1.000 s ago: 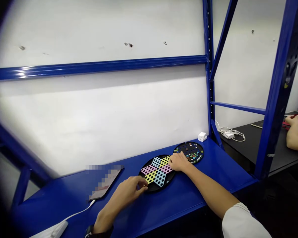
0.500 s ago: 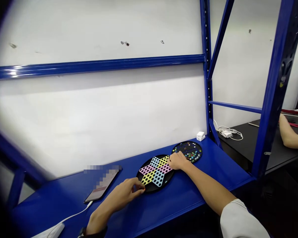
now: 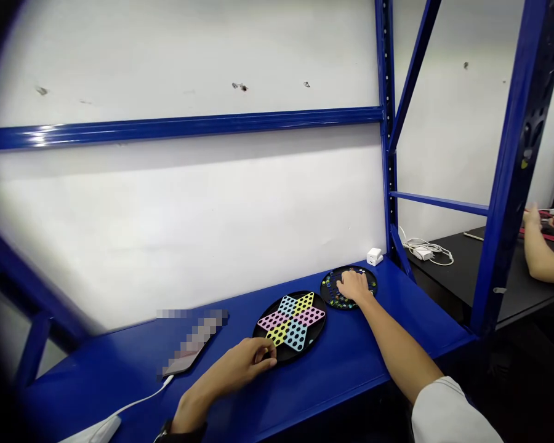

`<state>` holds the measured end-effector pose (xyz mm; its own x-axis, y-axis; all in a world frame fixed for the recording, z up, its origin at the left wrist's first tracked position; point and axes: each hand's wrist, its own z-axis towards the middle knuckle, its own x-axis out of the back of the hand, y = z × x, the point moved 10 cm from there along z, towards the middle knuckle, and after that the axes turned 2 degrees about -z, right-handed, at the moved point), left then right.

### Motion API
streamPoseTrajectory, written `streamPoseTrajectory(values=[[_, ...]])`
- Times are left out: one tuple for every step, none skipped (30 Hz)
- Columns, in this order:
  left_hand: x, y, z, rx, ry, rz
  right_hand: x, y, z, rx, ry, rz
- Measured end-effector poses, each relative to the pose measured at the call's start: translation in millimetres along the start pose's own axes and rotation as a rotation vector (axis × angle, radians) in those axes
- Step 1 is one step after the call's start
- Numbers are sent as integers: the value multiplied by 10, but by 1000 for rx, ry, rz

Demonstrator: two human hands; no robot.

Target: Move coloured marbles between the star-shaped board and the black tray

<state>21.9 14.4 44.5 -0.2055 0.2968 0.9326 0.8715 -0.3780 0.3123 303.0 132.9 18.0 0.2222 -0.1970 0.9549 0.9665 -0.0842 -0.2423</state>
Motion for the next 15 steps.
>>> streamPoseTrajectory(values=[[-5, 9, 2, -2, -1, -8, -8, -20, -4, 5, -3, 8], [-8, 16, 6, -6, -1, -15, -14, -52, -11, 12, -5, 19], [-12, 18, 11, -7, -1, -20, -15, -95, -22, 25, -6, 34], [-14, 17, 17, -8, -1, -24, -9, -145, -37, 40, -5, 51], [-15, 12, 22, -7, -1, -27, 2, -194, -54, 57, -1, 70], [-15, 6, 27, -6, -2, -33, 23, -243, -72, 75, 7, 89], [-15, 0, 30, -6, -3, -40, 47, -285, -90, 92, 15, 107], [-15, -6, 31, -6, -5, -51, 76, -320, -106, 105, 24, 125], [-15, -9, 30, -8, -9, -70, 107, -352, -121, 118, 33, 144], [-14, -8, 27, -11, -12, -97, 141, -378, -133, 128, 45, 165], [-8, -1, 24, -18, -11, -129, 171, -405, -143, 139, 54, 194], [8, 16, 22, -29, -1, -163, 193, -436, -152, 153, 56, 233], [37, 42, 23, -46, 19, -194, 207, -474, -161, 170, 53, 283], [77, 80, 31, -69, 50, -221, 211, -524, -173, 193, 42, 343], [126, 125, 48, -95, 86, -241, 205, -592, -189, 226, 21, 409]])
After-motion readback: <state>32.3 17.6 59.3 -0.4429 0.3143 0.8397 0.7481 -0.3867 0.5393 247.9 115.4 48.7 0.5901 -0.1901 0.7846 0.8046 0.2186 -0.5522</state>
